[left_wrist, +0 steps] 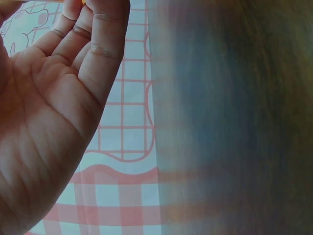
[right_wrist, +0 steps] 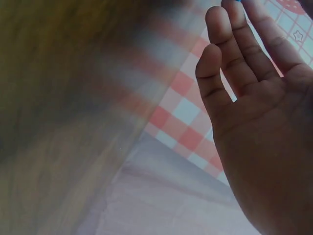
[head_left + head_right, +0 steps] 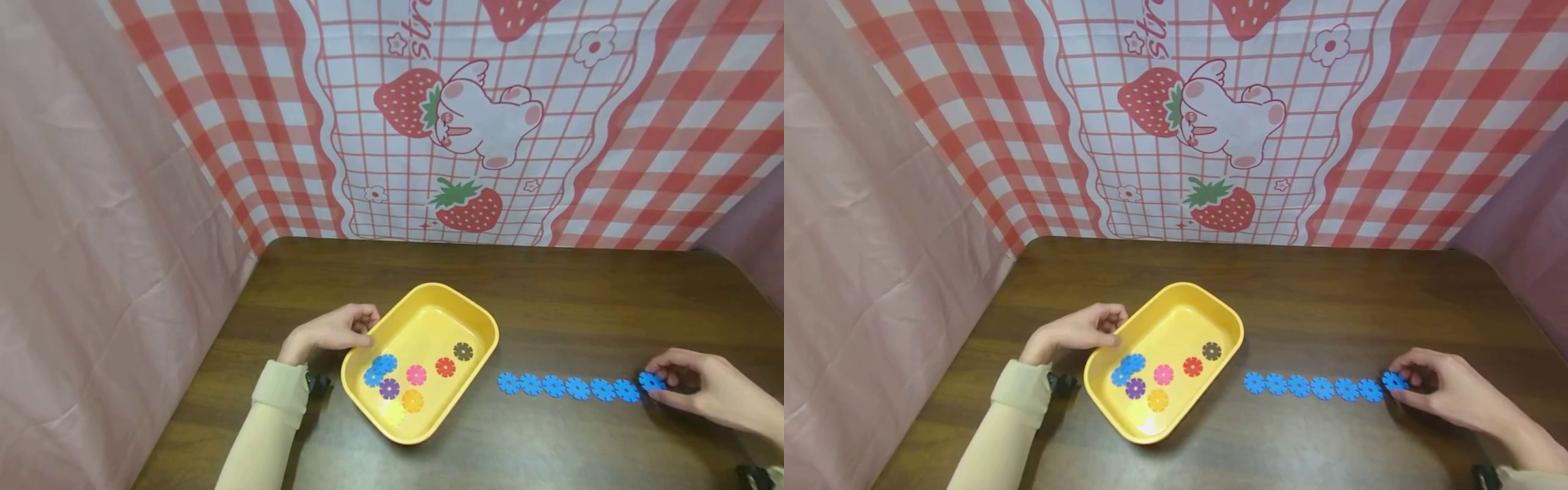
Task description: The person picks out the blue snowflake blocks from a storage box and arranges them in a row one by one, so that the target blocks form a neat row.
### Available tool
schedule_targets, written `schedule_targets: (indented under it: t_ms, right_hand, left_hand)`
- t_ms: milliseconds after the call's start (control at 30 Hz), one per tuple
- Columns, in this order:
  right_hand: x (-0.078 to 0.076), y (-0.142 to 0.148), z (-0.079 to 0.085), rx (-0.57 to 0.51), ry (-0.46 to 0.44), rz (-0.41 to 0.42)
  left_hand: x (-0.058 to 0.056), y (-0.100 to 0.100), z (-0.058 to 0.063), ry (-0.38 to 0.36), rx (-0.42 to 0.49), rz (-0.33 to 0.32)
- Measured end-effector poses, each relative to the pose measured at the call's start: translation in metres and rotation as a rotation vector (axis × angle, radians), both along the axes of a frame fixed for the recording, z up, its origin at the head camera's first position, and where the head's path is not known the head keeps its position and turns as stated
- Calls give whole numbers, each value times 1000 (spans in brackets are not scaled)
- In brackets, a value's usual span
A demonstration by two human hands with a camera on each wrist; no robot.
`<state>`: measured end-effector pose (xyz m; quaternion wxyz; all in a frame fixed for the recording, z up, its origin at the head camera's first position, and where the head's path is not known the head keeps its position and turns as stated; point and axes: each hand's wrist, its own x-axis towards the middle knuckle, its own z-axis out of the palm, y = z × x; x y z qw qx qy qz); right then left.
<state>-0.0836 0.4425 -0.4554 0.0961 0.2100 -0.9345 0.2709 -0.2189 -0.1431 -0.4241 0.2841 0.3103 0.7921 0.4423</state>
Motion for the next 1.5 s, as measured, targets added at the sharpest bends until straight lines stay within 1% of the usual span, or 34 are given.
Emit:
schedule_targets:
  t_ms: [267,567,767,1067,1200,1333,1400,1500]
  right_hand:
    - [-1,3,-5,-7,-11,67]
    - [-3,4,-9,21,35,106]
    - [-3,4,-10,29,15,128]
    - [0,3,-8,52,-23,103]
    - [3,3,-5,29,-41,85]
    - [4,2,0,17,-23,43]
    - [3,-1,4,34,-2,13]
    - [1,-7,12,53,21,-1]
  left_hand:
    - [1,-1,0,-2,-5,5]
    - [0,-1,0,12,-7,4]
    - [0,0,0,13,-9,2]
    - [1,0,0,3,-1,5]
    - [2,1,0,1,-1,2]
    - [1,1,1,7,-1,0]
    - [1,1,1,6,0,-1]
    - [1,0,0,3,5,-1]
